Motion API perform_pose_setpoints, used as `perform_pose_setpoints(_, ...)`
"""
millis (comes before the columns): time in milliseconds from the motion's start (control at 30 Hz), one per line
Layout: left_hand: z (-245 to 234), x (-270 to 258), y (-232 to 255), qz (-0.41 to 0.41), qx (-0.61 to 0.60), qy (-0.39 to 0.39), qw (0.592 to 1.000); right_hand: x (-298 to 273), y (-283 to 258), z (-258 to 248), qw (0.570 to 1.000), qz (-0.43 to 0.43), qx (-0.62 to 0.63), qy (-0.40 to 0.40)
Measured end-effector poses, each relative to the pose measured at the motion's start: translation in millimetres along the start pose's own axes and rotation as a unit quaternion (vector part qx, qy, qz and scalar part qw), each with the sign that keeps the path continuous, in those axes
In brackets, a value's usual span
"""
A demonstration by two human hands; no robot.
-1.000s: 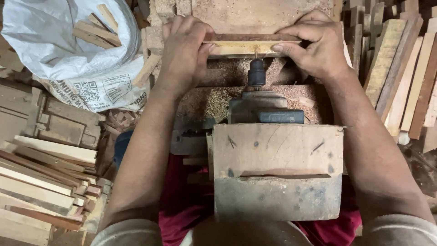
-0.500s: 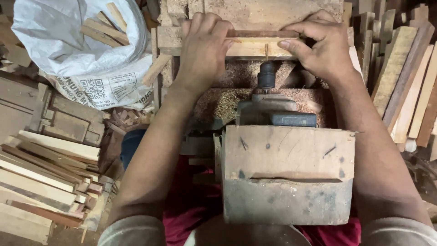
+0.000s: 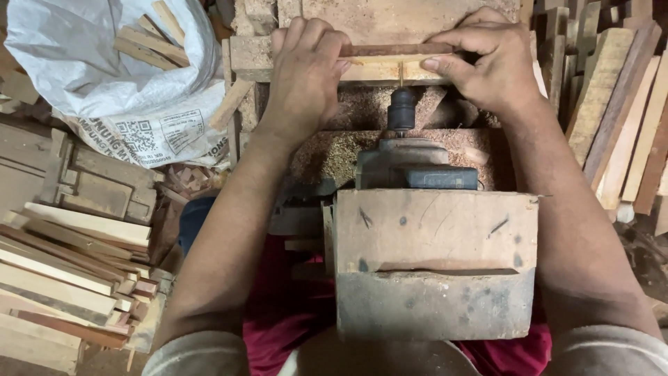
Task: The person repeatedly places small wooden planks under a drill press and drills holes into them. After each drill, the finished piece is placed into a white sack, and a new plank is selected from a nearby stack to continue the process.
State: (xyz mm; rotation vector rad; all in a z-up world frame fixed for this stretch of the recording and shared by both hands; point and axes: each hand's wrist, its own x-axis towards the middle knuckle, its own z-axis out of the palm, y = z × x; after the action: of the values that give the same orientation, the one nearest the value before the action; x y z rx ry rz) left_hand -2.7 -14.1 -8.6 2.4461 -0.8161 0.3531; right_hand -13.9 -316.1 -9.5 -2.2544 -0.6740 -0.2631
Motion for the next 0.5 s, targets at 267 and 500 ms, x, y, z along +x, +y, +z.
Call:
perform_pose_setpoints(267, 2.5, -3.0, -3.5, -0.010, -0.016, -0.014, 1.000, -1.4, 2.2, -0.3, 1.000, 0.002, 0.022, -0.011)
perform_pose_setpoints(500, -0.9, -2.3, -1.0, -0.027, -0.010, -0.042, 0.999, -2.2, 1.5, -2.1, 0.999, 0.023, 0.031, -0.025)
